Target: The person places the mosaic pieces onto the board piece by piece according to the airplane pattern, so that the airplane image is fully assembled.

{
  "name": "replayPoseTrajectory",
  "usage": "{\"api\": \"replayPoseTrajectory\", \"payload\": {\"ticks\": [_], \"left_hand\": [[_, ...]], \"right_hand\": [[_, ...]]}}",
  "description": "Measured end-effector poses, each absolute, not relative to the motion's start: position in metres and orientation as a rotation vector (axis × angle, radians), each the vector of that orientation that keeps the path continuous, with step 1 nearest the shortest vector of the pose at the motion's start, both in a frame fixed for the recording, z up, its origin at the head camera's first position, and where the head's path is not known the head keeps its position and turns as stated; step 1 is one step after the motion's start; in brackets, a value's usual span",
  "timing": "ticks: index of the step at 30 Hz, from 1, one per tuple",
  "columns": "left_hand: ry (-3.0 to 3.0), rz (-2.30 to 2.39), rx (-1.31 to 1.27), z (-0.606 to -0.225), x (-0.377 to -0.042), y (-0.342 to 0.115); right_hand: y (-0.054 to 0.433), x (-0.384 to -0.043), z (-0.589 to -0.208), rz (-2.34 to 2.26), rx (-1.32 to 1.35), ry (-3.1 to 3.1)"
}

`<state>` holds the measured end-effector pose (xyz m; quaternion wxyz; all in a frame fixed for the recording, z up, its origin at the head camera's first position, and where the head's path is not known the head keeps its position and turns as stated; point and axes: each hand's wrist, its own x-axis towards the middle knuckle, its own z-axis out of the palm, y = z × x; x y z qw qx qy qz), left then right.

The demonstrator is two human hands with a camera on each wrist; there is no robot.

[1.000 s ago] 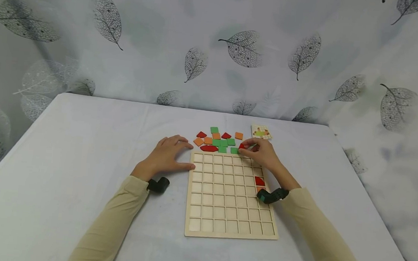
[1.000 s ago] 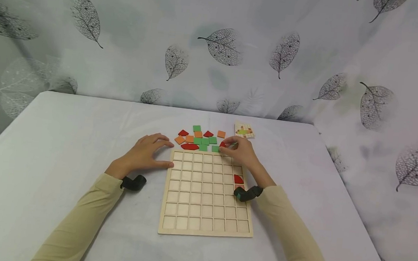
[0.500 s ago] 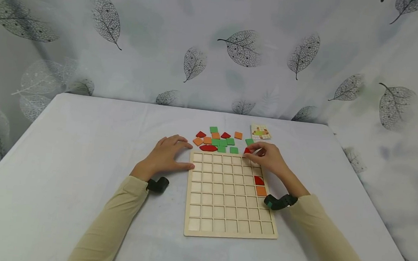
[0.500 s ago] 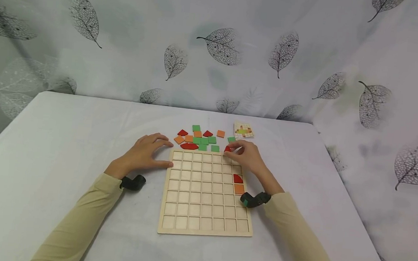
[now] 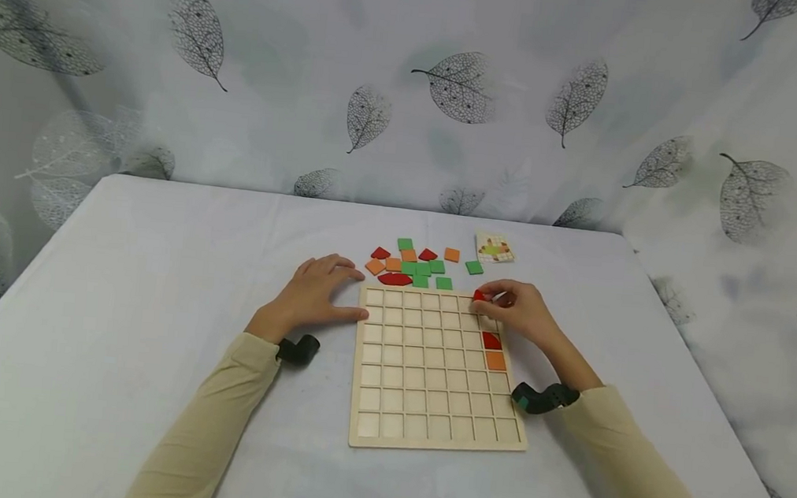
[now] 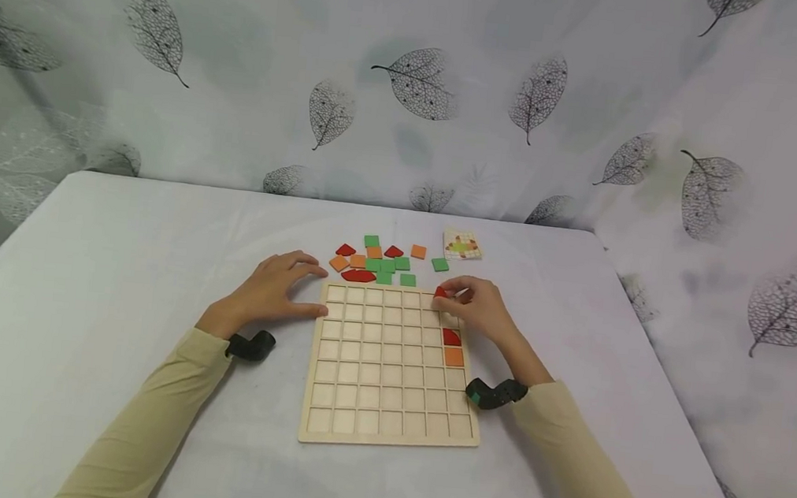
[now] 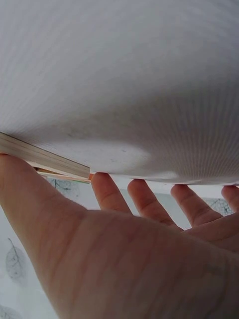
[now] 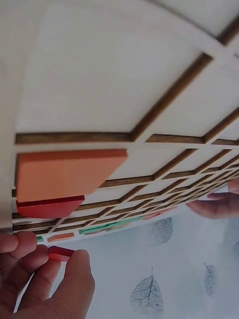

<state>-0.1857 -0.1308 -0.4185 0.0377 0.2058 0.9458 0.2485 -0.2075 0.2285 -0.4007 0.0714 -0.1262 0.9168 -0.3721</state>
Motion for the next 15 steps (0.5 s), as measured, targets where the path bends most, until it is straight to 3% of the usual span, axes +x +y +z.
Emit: {"api": "replayPoseTrajectory", "payload": {"ticks": [15], "left_hand": [[2.904, 0.748, 0.630, -0.419, -0.186, -0.133]], "right_hand": [[0.238, -0.182, -0.402, -1.172, -0.383, 2.719]]}}
